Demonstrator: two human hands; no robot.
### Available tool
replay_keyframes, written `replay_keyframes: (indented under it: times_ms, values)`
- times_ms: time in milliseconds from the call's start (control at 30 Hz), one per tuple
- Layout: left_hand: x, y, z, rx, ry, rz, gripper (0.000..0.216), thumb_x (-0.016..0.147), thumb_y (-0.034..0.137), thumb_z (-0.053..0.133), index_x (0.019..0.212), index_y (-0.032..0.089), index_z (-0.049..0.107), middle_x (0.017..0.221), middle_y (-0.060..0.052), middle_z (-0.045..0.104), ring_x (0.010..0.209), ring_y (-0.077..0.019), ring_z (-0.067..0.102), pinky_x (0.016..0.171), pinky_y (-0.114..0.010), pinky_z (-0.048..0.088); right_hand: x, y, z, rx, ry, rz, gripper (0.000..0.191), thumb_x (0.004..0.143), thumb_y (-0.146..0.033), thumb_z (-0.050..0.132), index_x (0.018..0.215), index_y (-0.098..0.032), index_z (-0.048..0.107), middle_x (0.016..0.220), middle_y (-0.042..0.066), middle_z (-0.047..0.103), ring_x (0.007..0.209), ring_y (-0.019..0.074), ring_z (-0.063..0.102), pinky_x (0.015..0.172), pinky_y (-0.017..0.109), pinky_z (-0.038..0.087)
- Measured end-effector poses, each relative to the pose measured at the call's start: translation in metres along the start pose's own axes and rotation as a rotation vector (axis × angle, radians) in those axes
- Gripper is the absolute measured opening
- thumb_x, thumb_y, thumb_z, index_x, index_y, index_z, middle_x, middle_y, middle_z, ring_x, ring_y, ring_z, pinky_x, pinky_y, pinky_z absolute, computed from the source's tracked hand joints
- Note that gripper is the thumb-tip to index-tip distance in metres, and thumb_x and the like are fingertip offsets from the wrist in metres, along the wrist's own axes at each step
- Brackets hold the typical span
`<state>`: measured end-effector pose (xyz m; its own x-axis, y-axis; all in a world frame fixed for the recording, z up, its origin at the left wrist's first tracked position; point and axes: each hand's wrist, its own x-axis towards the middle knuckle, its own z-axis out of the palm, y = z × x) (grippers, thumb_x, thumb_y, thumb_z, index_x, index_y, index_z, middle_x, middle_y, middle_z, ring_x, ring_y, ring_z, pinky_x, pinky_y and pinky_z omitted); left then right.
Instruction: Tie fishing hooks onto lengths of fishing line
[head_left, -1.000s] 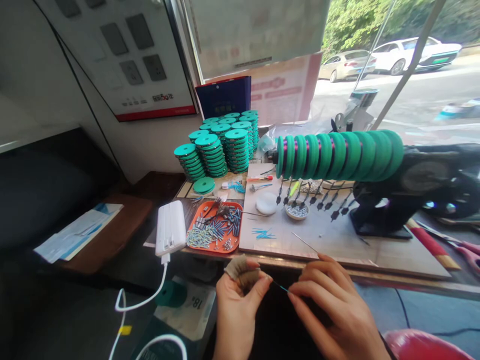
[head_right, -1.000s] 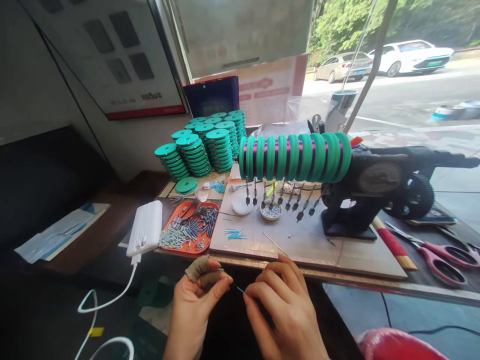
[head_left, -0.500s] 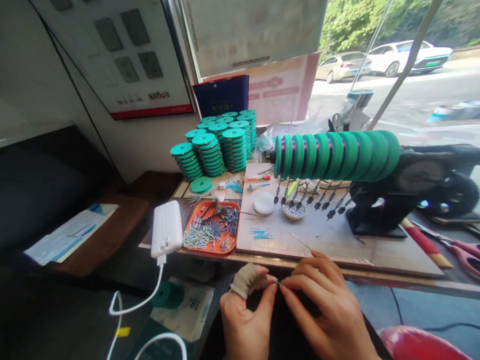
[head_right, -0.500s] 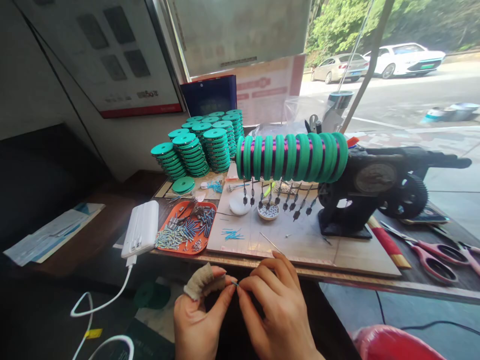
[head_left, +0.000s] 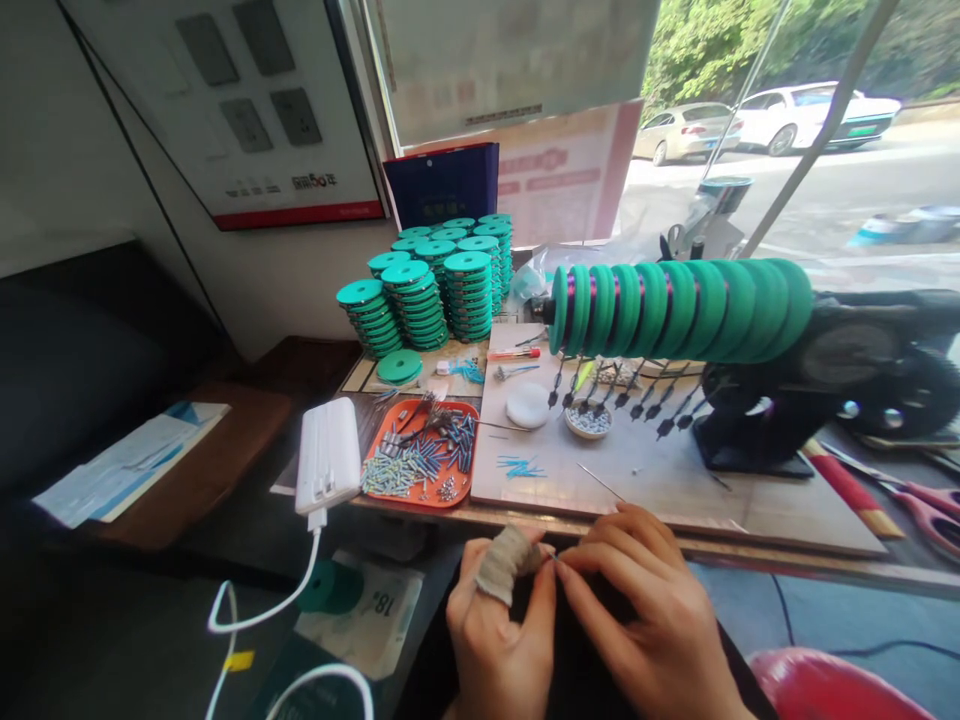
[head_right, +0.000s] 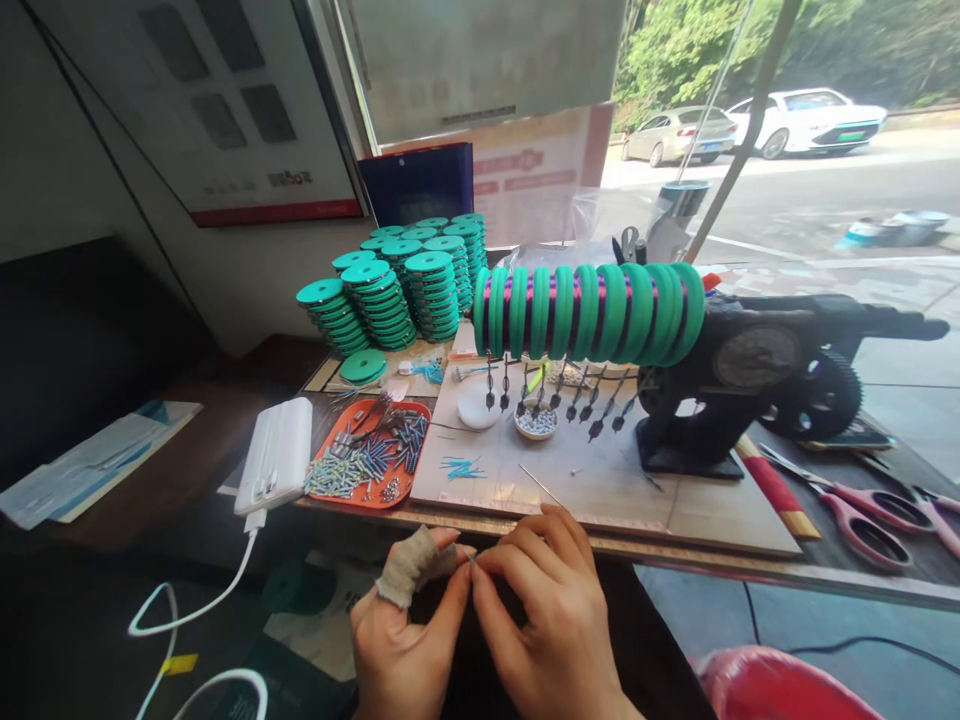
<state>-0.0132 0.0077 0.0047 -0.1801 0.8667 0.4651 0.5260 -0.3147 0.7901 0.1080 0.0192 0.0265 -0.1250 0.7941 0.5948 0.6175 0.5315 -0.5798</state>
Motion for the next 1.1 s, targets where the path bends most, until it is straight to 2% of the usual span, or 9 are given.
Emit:
replay_keyframes:
  times_ms: [133, 300, 500, 667, 767, 933, 1100]
  values:
    - [0.005, 0.002, -0.001, 0.077, 0.002, 0.181, 0.026, 0.071, 0.005, 0.059, 0.093, 0.019, 0.060, 0.076, -0.003, 0.068, 0.065, -0.0159, 0.065, 0.060, -0.025, 0.053, 0.000, 0.000, 0.002, -0.013, 0.006, -0.045, 0.012, 0.075, -0.010, 0.055, 0.075, -0.020, 0.060, 0.064, 0.001, 0.062, 0.068, 0.0184, 0.052, 0.077, 0.039, 0.038]
    - [0.008, 0.003, -0.002, 0.160, -0.017, 0.360, 0.029, 0.075, 0.003, 0.053, 0.099, 0.019, 0.057, 0.073, -0.005, 0.069, 0.065, -0.0173, 0.063, 0.060, -0.029, 0.051, 0.007, 0.000, 0.002, -0.047, 0.001, -0.044, 0.011, 0.075, -0.012, 0.053, 0.071, -0.019, 0.061, 0.060, 0.001, 0.060, 0.062, 0.0171, 0.051, 0.072, 0.038, 0.039]
    - [-0.004, -0.017, -0.011, 0.236, -0.083, 0.273, 0.027, 0.077, 0.008, 0.050, 0.101, 0.020, 0.055, 0.078, -0.004, 0.069, 0.067, -0.0165, 0.063, 0.063, -0.028, 0.048, 0.030, 0.018, 0.002, 0.026, -0.176, 0.034, 0.015, 0.078, -0.016, 0.049, 0.067, -0.019, 0.060, 0.061, 0.003, 0.059, 0.060, 0.0166, 0.053, 0.054, 0.028, 0.041]
    - [-0.014, -0.033, -0.013, 0.429, -0.282, 0.285, 0.036, 0.080, 0.016, 0.049, 0.115, 0.017, 0.049, 0.064, -0.002, 0.065, 0.055, -0.0168, 0.059, 0.052, -0.027, 0.044, 0.038, 0.031, 0.008, -0.015, -0.346, 0.091, 0.017, 0.078, -0.018, 0.048, 0.066, -0.018, 0.060, 0.062, 0.003, 0.059, 0.058, 0.0159, 0.054, 0.053, 0.026, 0.041]
    - [-0.011, -0.032, -0.010, 0.528, -0.335, 0.262, 0.043, 0.081, 0.015, 0.045, 0.124, 0.016, 0.042, 0.058, 0.000, 0.060, 0.052, -0.0169, 0.058, 0.052, -0.028, 0.042, 0.039, 0.033, 0.010, -0.036, -0.386, 0.086, 0.018, 0.078, -0.019, 0.047, 0.066, -0.018, 0.060, 0.061, 0.002, 0.059, 0.058, 0.0158, 0.055, 0.052, 0.026, 0.041]
    - [-0.005, -0.030, -0.004, 0.648, -0.353, 0.244, 0.055, 0.079, 0.007, 0.038, 0.132, 0.015, 0.029, 0.054, 0.002, 0.057, 0.050, -0.0164, 0.055, 0.056, -0.029, 0.039, 0.040, 0.032, 0.013, -0.057, -0.408, 0.035, 0.019, 0.079, -0.019, 0.046, 0.066, -0.018, 0.060, 0.060, 0.002, 0.059, 0.056, 0.0157, 0.055, 0.051, 0.026, 0.042]
    - [-0.010, -0.036, -0.001, 0.680, -0.345, 0.234, 0.054, 0.079, 0.008, 0.038, 0.131, 0.015, 0.030, 0.055, 0.001, 0.057, 0.053, -0.0173, 0.056, 0.058, -0.031, 0.038, 0.041, 0.032, 0.015, -0.060, -0.411, 0.027, 0.020, 0.080, -0.020, 0.046, 0.067, -0.019, 0.060, 0.060, 0.002, 0.059, 0.056, 0.0154, 0.055, 0.050, 0.025, 0.042]
